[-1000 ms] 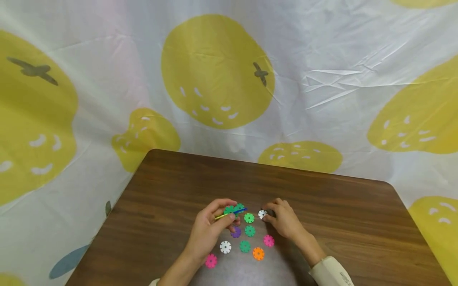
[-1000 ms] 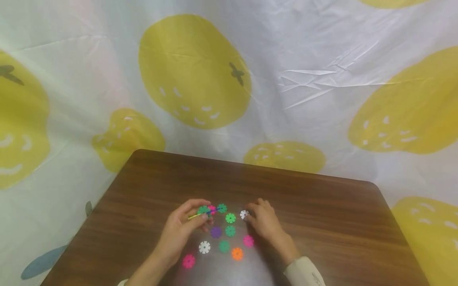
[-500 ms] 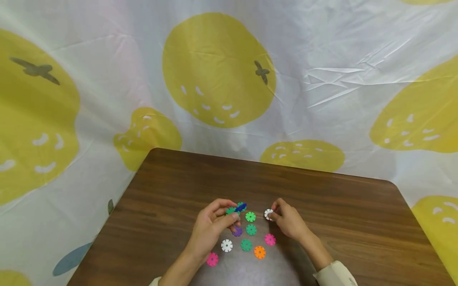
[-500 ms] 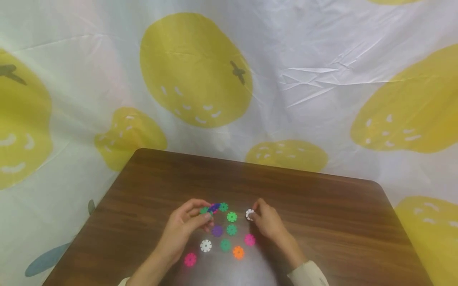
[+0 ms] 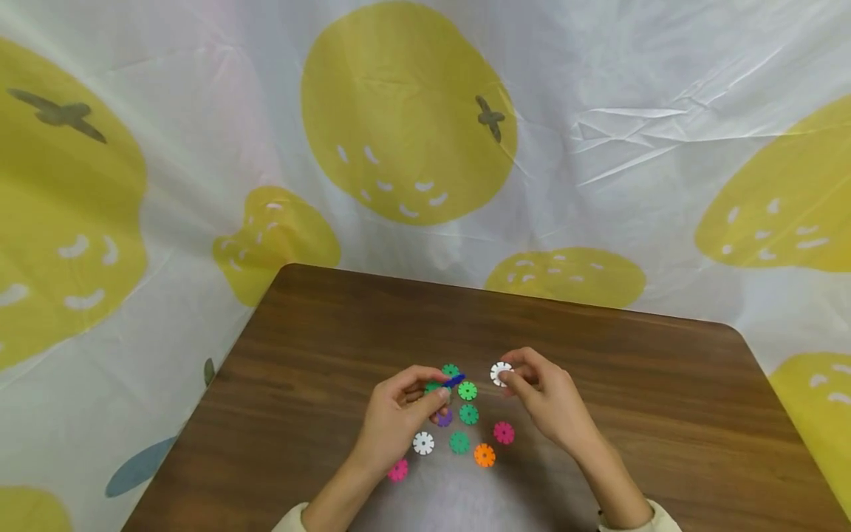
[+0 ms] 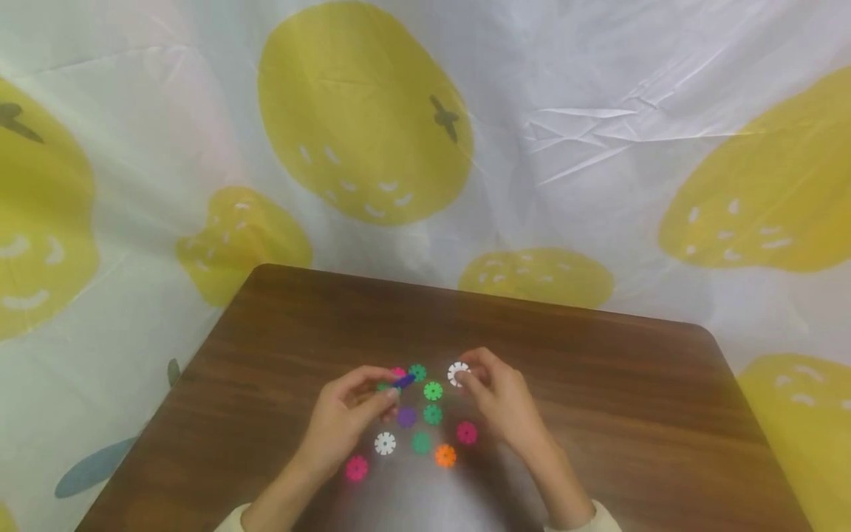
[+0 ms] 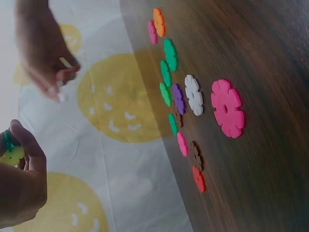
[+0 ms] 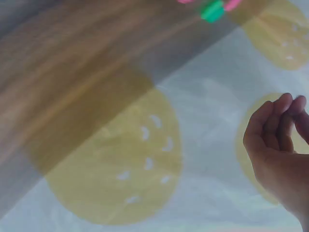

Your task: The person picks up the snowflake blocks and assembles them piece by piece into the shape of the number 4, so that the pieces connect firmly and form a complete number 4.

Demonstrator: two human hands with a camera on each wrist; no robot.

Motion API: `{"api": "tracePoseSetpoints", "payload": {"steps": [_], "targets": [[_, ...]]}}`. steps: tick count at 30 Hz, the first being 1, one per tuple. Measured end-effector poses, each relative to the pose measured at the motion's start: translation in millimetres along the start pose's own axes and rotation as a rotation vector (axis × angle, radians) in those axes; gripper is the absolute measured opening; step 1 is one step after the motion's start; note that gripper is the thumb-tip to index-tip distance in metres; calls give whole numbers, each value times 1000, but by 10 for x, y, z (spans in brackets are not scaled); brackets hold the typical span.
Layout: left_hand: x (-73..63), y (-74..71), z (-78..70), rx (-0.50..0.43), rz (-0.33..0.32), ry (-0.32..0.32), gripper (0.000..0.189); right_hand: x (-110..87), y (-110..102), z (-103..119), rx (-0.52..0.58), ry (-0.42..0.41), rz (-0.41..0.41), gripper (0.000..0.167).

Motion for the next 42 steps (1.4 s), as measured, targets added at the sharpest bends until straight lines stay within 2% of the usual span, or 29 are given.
{"api": "tracePoseSetpoints", "payload": {"steps": [9,13,20,24,32,42], "targets": [[-25,22,-46,39,-29,68,15,-138,-220,436,61,-36,-114,13],[-28,38,-55,33,-35,80,15,-189,-275,550,64,-50,-147,14],[-25,83,-122,12,-4,138,14,-264,-278,697,55,-107,-186,14],[-23,100,-148,16,8,164,13,-279,-235,727,62,-122,-190,13],[-22,115,-143,34,-4,134,14,-268,-136,726,78,-121,-169,14],[-20,128,-152,46,-4,149,14,-267,-48,717,68,-111,-147,15]]}}
Point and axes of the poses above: each hand's wrist, its own x-axis towards the middle knuckle, its own y-axis out of the palm, z = x × y, the point moved 9 cm from there along x, towards the middle knuckle, and after that the axes turned 4 degrees about x, right-handed, at the moved point
